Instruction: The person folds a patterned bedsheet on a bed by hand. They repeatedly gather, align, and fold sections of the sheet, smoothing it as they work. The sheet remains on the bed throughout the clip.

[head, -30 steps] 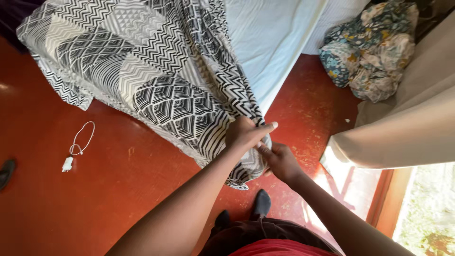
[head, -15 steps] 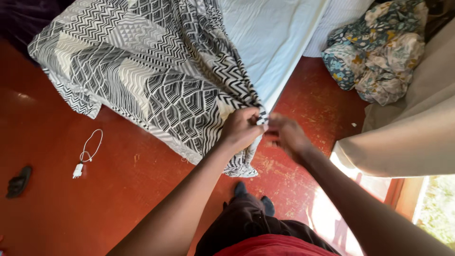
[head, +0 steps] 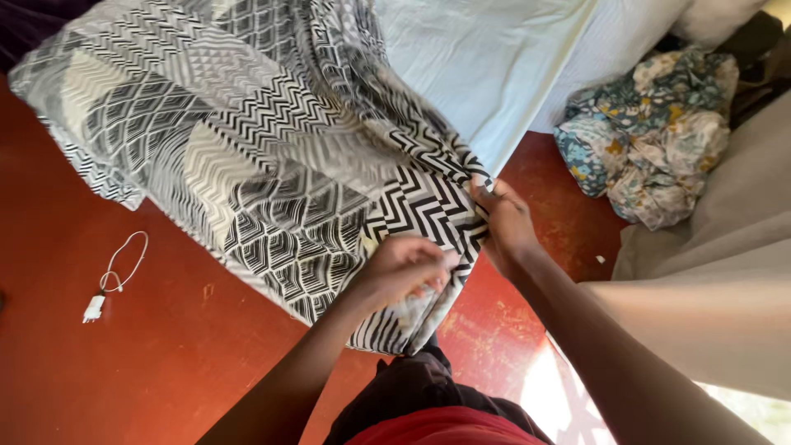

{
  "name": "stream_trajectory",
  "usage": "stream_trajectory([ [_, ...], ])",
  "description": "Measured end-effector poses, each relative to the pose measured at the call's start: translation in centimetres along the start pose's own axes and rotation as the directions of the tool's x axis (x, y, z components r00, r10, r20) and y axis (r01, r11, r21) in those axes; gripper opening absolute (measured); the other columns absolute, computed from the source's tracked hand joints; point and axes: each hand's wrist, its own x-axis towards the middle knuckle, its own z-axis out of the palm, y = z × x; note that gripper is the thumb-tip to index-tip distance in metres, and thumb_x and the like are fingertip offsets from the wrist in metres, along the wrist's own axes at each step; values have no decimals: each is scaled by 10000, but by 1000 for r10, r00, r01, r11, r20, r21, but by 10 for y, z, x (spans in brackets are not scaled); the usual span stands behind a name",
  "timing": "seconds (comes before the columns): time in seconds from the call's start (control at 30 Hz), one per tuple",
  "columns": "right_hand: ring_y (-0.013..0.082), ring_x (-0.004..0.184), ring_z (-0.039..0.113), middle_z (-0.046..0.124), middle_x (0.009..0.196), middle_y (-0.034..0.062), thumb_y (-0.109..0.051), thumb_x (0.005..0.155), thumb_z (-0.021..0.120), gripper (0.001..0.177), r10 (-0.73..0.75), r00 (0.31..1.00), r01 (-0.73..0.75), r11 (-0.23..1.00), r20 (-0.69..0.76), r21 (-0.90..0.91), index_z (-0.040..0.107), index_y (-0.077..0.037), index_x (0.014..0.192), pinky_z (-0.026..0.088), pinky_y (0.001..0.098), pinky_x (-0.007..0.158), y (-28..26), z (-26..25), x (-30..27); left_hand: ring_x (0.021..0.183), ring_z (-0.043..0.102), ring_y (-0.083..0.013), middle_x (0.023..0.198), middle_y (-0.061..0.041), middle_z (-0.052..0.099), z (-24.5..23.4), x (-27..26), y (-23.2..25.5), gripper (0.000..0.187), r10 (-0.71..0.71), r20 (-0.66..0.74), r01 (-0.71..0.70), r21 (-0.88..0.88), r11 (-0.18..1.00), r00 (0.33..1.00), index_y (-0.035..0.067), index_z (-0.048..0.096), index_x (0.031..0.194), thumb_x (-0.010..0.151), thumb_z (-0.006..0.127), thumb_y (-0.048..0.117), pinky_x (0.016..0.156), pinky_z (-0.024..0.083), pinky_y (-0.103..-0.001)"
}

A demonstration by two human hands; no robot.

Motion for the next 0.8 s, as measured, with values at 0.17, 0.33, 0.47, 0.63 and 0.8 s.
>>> stream_trajectory([
  [0.17, 103, 792, 606, 642, 877, 22, -159, 988, 655, 166, -244, 931, 355, 772, 270, -528, 725, -18, 1040, 521, 284, 728, -53, 0, -33, 636, 741, -132, 731, -51, 719, -13, 55, 67, 478, -17, -370, -60, -196, 979, 929, 76, 689, 836, 842, 723, 553, 488, 567, -238],
  [0.33, 92, 757, 523, 618, 862, 13, -151, 960, 713, 135, -299, 873, 487, 578, 385, -655, 727, -32, 1022, 461, 261, 664, -85, 17, -31, 536, 672, -174, 590, -49, 658, -15, 94, 103, 533, -49, -358, 32, -52, 998, 933, 75, 647, 641, 798, 788, 565, 444, 463, -281],
  [0.47, 90, 684, 546, 654, 812, -4, -180, 912, 755, 117, -218, 886, 462, 456, 408, -760, 758, -70, 952, 424, 288, 601, -103, 20, -27, 527, 660, -204, 576, -85, 666, -18, 118, 103, 510, 212, -415, -25, 413, 911, 885, 59, 642, 626, 773, 809, 518, 506, 493, -329],
  [0.63, 103, 719, 577, 640, 797, 9, -197, 893, 791, 177, -121, 877, 445, 572, 466, -689, 706, -45, 861, 473, 272, 639, -104, -3, -7, 618, 686, -182, 686, -82, 717, -26, 170, 105, 356, 172, -372, 6, 432, 902, 912, 46, 703, 768, 756, 804, 387, 595, 519, -331],
  [0.8, 135, 761, 621, 730, 882, 73, -381, 1038, 597, 408, 130, 963, 3, 871, 236, -492, 720, -2, 950, 502, 290, 698, -111, -43, 66, 638, 623, -136, 713, -30, 686, -14, 204, 118, 189, 443, -230, -420, 143, 896, 867, 30, 691, 863, 888, 667, 216, 610, 500, -311],
])
